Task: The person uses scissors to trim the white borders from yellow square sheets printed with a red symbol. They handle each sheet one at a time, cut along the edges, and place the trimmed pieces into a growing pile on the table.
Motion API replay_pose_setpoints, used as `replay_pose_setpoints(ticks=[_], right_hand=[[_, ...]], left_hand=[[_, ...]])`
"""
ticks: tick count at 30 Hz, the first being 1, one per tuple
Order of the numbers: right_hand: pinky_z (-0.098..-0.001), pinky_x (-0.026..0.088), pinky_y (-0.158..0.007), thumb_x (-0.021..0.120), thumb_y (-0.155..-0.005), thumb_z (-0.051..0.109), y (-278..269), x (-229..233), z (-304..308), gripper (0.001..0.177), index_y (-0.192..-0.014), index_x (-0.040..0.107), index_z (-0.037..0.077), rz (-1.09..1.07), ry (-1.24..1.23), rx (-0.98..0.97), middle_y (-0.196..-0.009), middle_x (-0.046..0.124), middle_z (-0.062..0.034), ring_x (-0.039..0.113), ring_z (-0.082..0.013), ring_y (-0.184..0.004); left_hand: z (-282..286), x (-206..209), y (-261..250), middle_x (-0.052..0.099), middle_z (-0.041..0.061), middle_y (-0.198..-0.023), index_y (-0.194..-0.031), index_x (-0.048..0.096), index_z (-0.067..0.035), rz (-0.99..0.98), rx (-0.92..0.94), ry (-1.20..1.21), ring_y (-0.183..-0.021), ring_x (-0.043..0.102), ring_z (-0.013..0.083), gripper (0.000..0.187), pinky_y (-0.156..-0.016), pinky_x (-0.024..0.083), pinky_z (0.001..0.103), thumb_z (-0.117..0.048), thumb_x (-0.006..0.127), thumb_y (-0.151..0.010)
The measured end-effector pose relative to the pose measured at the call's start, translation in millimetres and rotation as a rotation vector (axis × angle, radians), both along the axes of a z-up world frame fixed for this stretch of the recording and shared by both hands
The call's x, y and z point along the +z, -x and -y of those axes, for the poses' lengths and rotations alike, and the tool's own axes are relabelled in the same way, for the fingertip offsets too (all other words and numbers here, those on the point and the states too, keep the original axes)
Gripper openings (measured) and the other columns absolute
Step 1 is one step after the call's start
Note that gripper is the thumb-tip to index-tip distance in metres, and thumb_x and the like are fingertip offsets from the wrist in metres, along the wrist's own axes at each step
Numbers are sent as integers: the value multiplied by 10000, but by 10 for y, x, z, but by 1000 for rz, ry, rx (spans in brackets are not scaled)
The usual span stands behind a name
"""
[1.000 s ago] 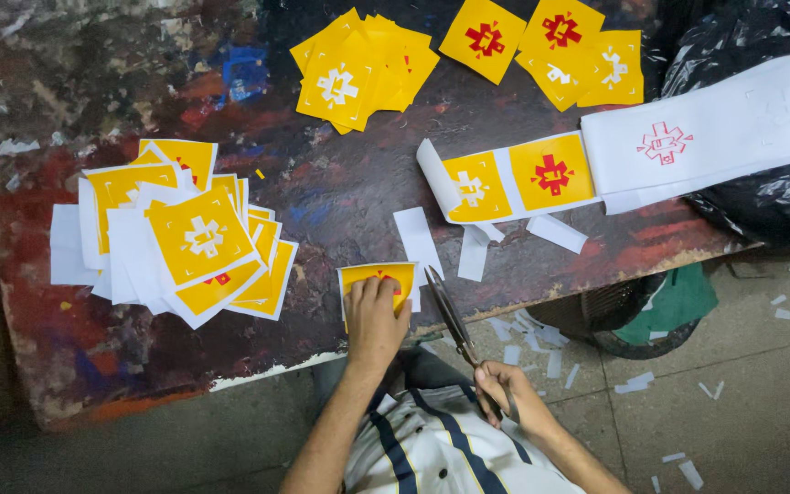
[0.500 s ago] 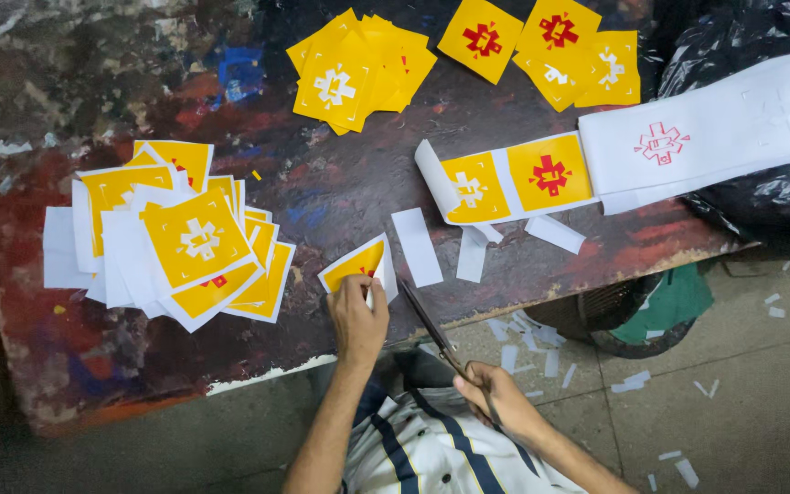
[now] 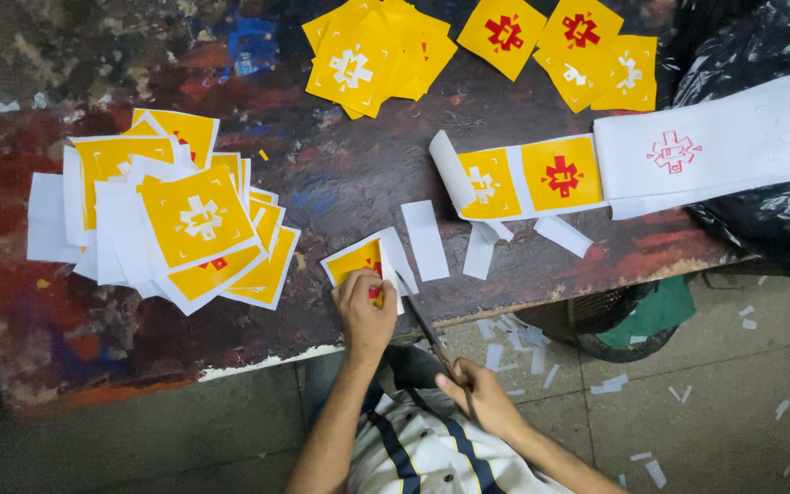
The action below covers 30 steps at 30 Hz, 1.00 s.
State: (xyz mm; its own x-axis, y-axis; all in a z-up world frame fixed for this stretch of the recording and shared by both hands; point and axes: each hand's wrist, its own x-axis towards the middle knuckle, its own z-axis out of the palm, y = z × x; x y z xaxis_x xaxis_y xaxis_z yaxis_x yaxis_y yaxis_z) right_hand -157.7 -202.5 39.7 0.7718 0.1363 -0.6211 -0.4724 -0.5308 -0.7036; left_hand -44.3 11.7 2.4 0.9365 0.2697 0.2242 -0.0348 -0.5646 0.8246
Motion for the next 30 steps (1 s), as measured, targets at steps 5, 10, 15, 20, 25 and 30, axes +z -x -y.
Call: replay_pose_setpoints(ticks=[5,10,15,20,25,30], right_hand=[[-347,326,-502,747,-897,410,-183,-32,-279,495,-663,469,74,21,58,-85,-554,391,-5,349,-118,-568],[-347,322,-487,772,-881,393,-243,-71,-368,506,-631,464,78,37,69,-150,-542,385,10,352,-108,-553],[-336,287,-493,776,-904,367,-171,-233,-373,555,-609,402,80,114,32,-184,-574,333,24,312,-90,-585],[-331,256,-495,776,-910,353,-168,-287,-367,570,-609,372,85,68,-31,-245,-578,332,37,302,-87,-581],[-320,314,-479,790,-883,367,-387,-98,-427,524,-601,443,94,87,13,-177,-548,389,31,361,-79,-547],[-302,341,-417,758,-896,414,-727,-7,-590,507,-581,518,98,61,88,-149,-470,484,6,439,-75,-443]], left_hand=[[-11,-20,50,670,88,-1004,-869,593,-64,8,-23,2,-1018,633,310,117,-928,417,461,-73,708,-847],[-17,-25,45,660,90,-1015,-878,598,-68,26,-33,-2,-1017,618,310,112,-926,400,462,-87,707,-858],[-20,-32,48,656,87,-1014,-875,588,-72,29,-46,-2,-1035,618,306,113,-940,397,466,-88,699,-866],[-20,-31,52,653,90,-1028,-880,579,-70,12,-52,-3,-1038,614,306,115,-950,396,472,-93,691,-870],[-28,-26,40,648,91,-1004,-862,579,-74,-8,-63,-11,-1031,616,313,118,-936,398,478,-100,694,-853],[-49,-41,49,649,111,-1031,-863,579,-63,-8,-84,-20,-1048,614,332,130,-936,398,488,-100,702,-844]])
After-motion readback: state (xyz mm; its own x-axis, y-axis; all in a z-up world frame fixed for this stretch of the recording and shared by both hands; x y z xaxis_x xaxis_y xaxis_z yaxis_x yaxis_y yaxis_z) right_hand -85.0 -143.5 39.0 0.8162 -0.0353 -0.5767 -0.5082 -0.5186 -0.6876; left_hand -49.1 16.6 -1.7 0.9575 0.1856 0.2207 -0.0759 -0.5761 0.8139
